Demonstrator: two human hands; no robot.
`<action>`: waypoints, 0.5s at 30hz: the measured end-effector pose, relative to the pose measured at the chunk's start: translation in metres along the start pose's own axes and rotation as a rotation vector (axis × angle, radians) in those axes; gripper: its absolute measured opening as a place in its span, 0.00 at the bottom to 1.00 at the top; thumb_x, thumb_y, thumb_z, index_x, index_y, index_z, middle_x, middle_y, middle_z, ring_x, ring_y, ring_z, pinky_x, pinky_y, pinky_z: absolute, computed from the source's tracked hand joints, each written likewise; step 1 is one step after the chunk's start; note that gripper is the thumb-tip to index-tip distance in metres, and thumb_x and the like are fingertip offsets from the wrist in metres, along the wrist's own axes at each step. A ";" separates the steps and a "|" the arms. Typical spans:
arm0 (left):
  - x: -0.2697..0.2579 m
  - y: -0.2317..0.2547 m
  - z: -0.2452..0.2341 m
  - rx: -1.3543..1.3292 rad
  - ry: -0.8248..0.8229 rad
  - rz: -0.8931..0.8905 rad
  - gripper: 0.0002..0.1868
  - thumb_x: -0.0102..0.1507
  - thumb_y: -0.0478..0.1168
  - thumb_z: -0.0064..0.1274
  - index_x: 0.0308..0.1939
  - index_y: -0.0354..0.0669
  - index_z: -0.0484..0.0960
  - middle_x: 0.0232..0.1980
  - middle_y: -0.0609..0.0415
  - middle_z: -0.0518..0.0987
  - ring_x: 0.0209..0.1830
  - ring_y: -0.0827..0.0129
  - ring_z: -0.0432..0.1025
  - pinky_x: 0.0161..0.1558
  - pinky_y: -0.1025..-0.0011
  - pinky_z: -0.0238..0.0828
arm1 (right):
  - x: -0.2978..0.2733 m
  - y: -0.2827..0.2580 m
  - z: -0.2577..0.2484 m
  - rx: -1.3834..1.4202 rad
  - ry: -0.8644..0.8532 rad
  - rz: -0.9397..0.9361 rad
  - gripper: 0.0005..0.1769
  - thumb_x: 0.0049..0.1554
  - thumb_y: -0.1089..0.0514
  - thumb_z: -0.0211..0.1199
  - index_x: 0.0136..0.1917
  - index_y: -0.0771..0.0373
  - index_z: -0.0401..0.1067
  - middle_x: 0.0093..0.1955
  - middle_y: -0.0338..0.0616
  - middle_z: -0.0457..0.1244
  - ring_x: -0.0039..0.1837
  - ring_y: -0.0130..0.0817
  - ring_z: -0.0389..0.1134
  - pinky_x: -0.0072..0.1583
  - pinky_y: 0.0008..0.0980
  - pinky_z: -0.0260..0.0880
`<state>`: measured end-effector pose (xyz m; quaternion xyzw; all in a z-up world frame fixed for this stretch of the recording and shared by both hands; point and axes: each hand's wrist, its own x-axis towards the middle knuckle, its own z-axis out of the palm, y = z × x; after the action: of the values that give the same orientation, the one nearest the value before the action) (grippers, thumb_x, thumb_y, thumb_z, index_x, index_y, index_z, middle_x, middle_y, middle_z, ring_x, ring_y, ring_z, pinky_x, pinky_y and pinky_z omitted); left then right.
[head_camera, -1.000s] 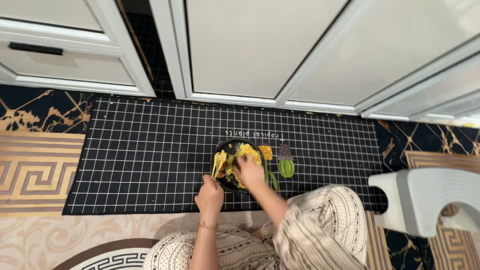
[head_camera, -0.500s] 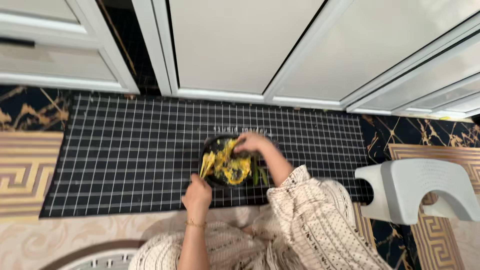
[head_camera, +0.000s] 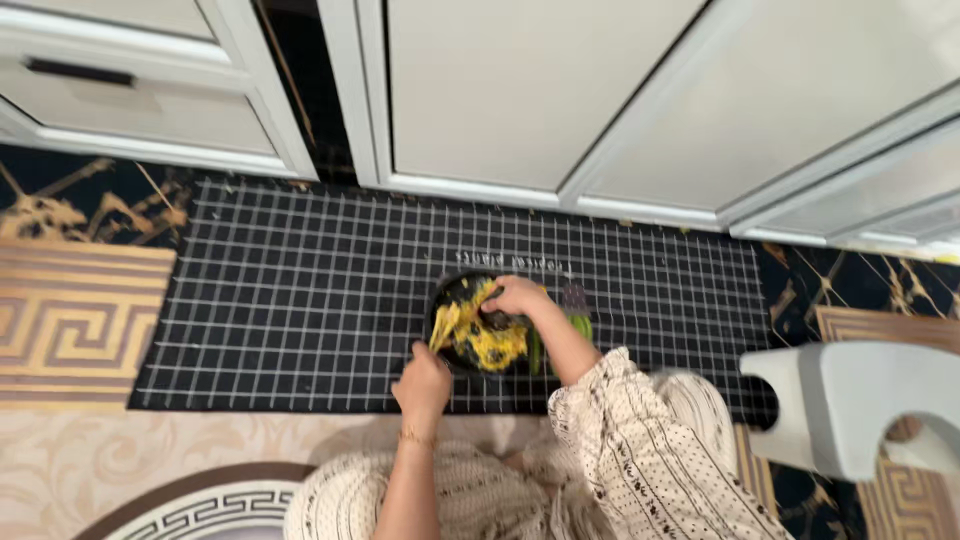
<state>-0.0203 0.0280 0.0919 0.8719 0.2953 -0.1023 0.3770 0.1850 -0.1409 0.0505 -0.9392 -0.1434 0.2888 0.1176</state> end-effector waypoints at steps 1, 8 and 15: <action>-0.006 -0.002 -0.003 -0.013 -0.011 -0.012 0.11 0.69 0.45 0.37 0.46 0.42 0.69 0.39 0.38 0.84 0.40 0.39 0.78 0.45 0.38 0.67 | 0.007 -0.001 -0.001 -0.095 0.010 -0.077 0.29 0.50 0.36 0.77 0.59 0.47 0.74 0.58 0.50 0.67 0.56 0.47 0.68 0.52 0.43 0.69; -0.016 0.010 -0.024 -0.226 0.082 0.027 0.11 0.68 0.46 0.36 0.45 0.44 0.70 0.40 0.47 0.86 0.39 0.44 0.79 0.41 0.45 0.71 | -0.097 -0.070 0.063 -0.251 0.312 -0.094 0.23 0.59 0.46 0.63 0.67 0.47 0.68 0.66 0.64 0.59 0.46 0.53 0.72 0.46 0.47 0.76; -0.017 0.014 -0.017 -0.155 0.089 0.067 0.10 0.67 0.45 0.43 0.44 0.43 0.69 0.36 0.43 0.85 0.38 0.44 0.79 0.40 0.45 0.71 | -0.060 -0.052 0.012 0.044 0.036 0.053 0.21 0.58 0.44 0.63 0.63 0.49 0.69 0.54 0.45 0.68 0.42 0.41 0.76 0.46 0.38 0.78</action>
<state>-0.0264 0.0256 0.1188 0.8533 0.2892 -0.0276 0.4330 0.1206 -0.1113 0.0872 -0.9450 -0.1100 0.2779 0.1330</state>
